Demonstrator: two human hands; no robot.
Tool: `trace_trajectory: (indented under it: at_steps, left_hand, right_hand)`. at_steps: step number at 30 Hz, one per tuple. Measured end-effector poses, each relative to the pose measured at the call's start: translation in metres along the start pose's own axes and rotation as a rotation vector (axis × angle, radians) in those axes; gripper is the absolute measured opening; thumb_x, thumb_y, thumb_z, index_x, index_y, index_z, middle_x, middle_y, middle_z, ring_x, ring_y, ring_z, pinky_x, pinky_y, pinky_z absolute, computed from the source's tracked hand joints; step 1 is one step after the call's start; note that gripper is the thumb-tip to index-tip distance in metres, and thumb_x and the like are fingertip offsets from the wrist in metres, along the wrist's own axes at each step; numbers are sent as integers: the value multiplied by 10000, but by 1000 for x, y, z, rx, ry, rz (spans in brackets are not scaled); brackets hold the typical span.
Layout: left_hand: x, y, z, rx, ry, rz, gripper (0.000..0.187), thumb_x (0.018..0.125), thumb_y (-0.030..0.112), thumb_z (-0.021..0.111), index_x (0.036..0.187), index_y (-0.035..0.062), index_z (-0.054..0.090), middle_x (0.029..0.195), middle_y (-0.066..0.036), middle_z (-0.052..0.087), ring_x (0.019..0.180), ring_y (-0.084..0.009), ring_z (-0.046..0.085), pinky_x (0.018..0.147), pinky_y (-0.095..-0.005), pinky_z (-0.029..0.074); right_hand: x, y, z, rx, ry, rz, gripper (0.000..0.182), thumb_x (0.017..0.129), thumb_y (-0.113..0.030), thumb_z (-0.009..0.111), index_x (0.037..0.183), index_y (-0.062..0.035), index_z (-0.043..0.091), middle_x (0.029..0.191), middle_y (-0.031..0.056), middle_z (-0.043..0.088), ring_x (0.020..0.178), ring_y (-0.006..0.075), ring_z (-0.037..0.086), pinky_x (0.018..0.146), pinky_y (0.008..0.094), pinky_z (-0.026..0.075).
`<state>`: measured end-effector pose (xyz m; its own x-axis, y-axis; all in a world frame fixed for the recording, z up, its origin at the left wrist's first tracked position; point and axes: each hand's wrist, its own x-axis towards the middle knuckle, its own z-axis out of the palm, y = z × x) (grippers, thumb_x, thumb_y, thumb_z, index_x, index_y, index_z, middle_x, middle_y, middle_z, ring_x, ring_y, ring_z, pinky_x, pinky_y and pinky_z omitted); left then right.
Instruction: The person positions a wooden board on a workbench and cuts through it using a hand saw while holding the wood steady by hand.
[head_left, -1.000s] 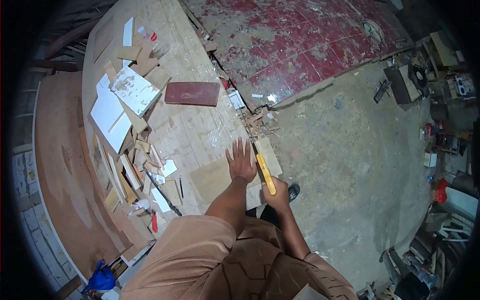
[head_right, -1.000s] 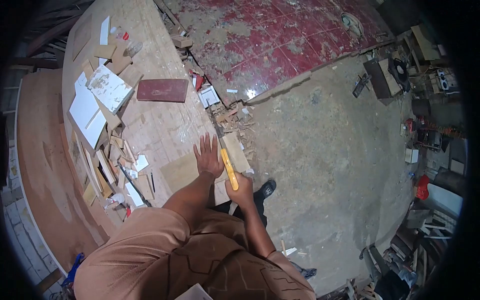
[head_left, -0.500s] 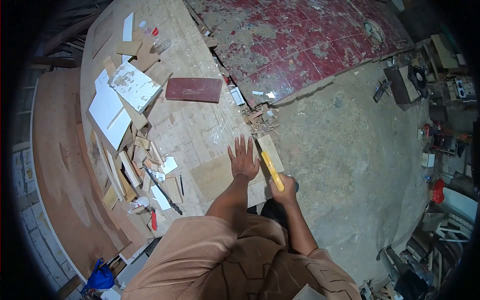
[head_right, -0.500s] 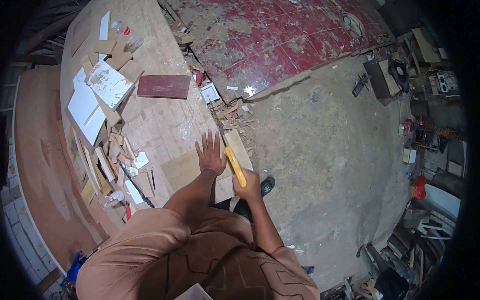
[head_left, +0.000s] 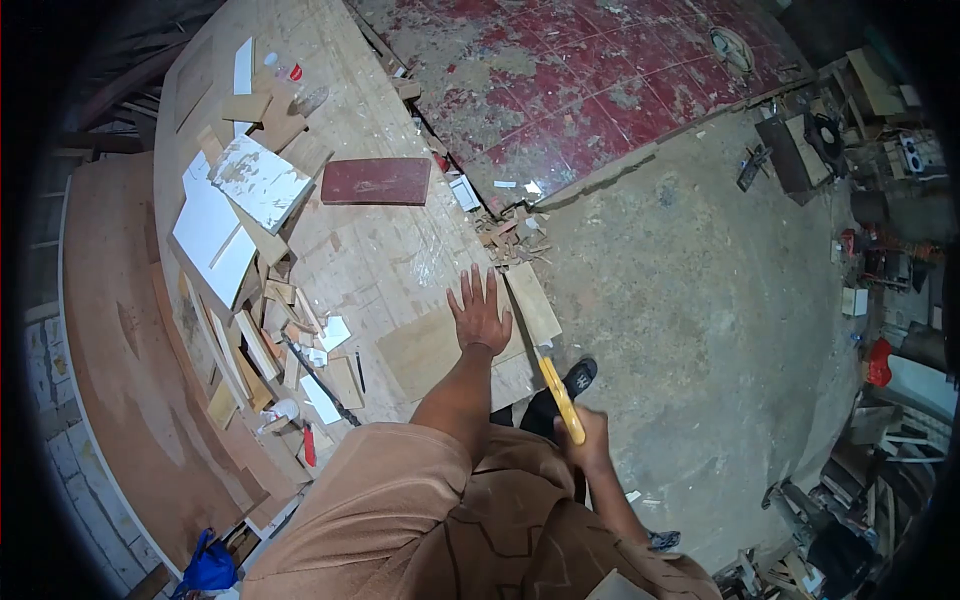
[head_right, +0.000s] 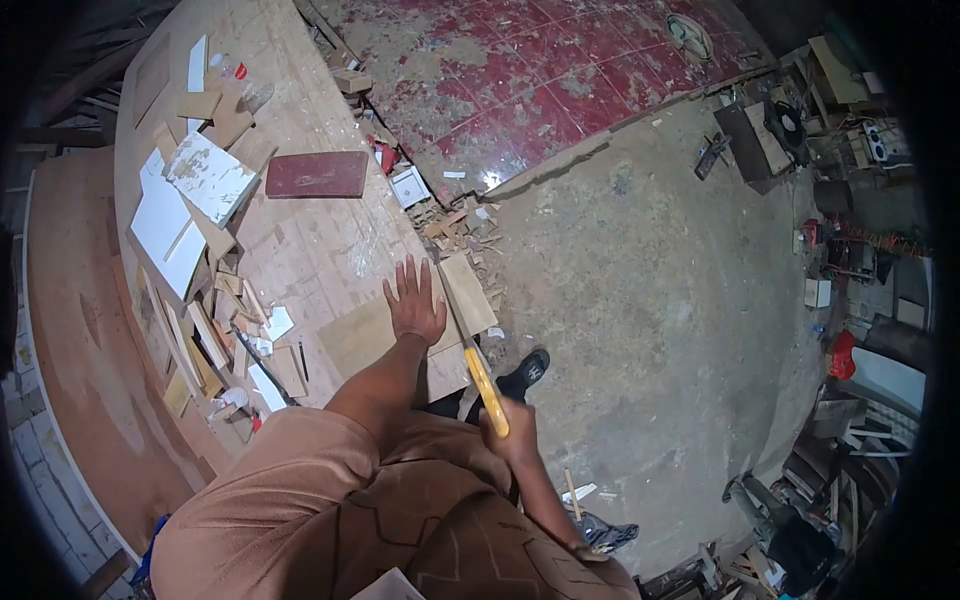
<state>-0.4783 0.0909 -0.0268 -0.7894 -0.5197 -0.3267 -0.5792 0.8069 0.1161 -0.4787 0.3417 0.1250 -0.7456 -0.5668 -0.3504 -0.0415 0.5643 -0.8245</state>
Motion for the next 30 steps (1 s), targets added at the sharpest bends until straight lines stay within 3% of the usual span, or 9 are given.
trace_trajectory:
  at_steps: [2,3,7,16,21,22,24,28,30]
  left_hand:
    - [-1,0,3,-12,30,9,886,905,430,542,1629,139,122,1696,-158,29,1562,-360,23,1213,-629,6]
    - [-4,1,3,-9,23,9,886,905,430,542,1629,139,122,1696,-158,29,1562,-360,23,1213,-629,6]
    - [4,2,-6,-15,17,-3,873,912,426,534,1629,144,123,1696,-153,31,1563,-356,13,1215,-628,3]
    - [-2,2,5,-36,94,24,866,897,397,535,1622,126,149,1687,-167,76,1559,-368,44,1211,-627,26]
    - [-1,1,0,-13,19,-2,836,927,424,495,1628,144,138,1692,-158,53,1562,-354,20,1211,-630,4]
    - [-3,1,2,-19,44,11,844,917,410,510,1625,132,144,1689,-165,65,1560,-362,30,1211,-630,12]
    - [-2,0,2,-25,76,17,852,907,397,524,1622,121,151,1686,-172,77,1558,-370,39,1211,-629,20]
    - [-6,2,-3,-38,47,12,852,905,395,527,1622,126,154,1687,-168,77,1559,-366,36,1212,-628,20]
    - [-2,4,-5,-42,46,7,852,903,389,528,1622,128,154,1687,-167,77,1560,-365,36,1212,-628,22]
  right_hand:
    - [37,16,23,30,101,2,172,806,-175,709,840,-18,649,667,218,625,637,421,660,579,444,516]
    - [58,34,37,51,102,-121,169,811,-174,699,804,-17,635,664,218,622,627,415,654,579,449,509]
    - [100,9,57,91,125,-172,166,803,-161,687,774,-12,622,650,203,619,616,396,655,576,449,502]
    - [-22,-3,-4,56,1,95,199,817,-205,688,796,-13,636,680,208,624,648,395,669,588,436,511]
    - [26,1,10,29,8,151,223,817,-198,698,762,-2,609,686,219,627,648,397,670,584,435,511]
    - [46,19,22,31,54,20,226,812,-184,702,749,5,596,675,215,625,625,390,661,577,434,504]
    - [72,24,30,78,108,-89,221,815,-172,700,743,4,588,650,203,608,593,370,646,561,426,488]
    - [67,16,45,223,46,20,159,833,-145,682,805,-9,603,652,189,593,569,331,623,559,411,482]
    - [54,6,44,141,100,-53,151,863,-131,683,812,-6,616,634,130,599,546,206,597,547,378,476]
